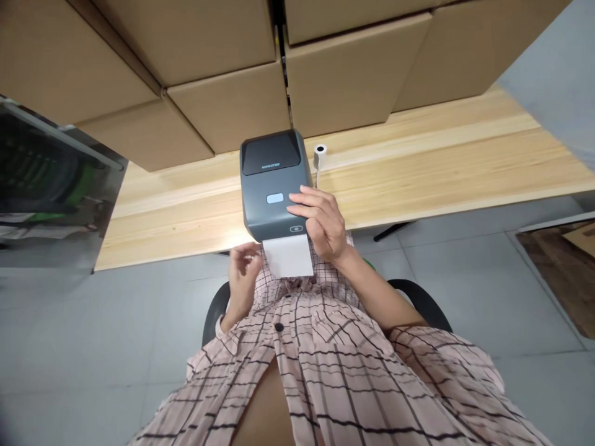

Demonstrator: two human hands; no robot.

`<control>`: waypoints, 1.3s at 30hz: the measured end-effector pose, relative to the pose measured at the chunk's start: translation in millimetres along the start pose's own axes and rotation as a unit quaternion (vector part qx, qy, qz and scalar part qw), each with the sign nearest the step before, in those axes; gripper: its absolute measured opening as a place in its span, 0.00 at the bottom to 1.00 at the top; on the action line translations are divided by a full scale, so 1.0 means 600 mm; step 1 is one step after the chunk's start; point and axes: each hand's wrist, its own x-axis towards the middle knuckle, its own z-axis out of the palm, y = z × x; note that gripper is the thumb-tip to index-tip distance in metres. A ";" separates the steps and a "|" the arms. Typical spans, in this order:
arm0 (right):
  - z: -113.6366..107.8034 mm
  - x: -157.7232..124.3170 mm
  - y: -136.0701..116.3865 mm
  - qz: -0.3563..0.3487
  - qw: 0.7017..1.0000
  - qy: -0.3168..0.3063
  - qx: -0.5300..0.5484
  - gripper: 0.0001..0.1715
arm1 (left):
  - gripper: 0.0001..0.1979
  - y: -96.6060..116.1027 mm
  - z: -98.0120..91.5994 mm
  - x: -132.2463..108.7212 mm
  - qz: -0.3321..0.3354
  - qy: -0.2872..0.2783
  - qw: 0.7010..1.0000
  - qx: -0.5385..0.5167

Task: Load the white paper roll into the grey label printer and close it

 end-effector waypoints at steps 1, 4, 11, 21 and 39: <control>0.000 0.002 -0.003 0.000 1.000 0.009 0.009 0.30 | 0.24 -0.003 0.001 -0.012 -0.044 -0.061 0.997 -0.003; 0.004 0.007 -0.008 0.010 0.999 0.031 0.002 0.30 | 0.22 0.006 0.020 -0.020 -0.138 -0.189 0.968 -0.084; 0.003 0.021 -0.015 -0.043 0.999 0.022 0.002 0.24 | 0.21 0.028 0.041 0.001 -0.178 -0.206 0.948 -0.167; -0.027 0.091 -0.028 -0.058 0.976 -0.146 -0.151 0.18 | 0.24 0.001 -0.051 0.049 0.000 -0.041 0.999 -0.020; -0.006 -0.019 0.017 0.142 0.988 -0.048 0.035 0.36 | 0.36 0.012 0.022 0.069 0.144 -0.080 0.984 -0.068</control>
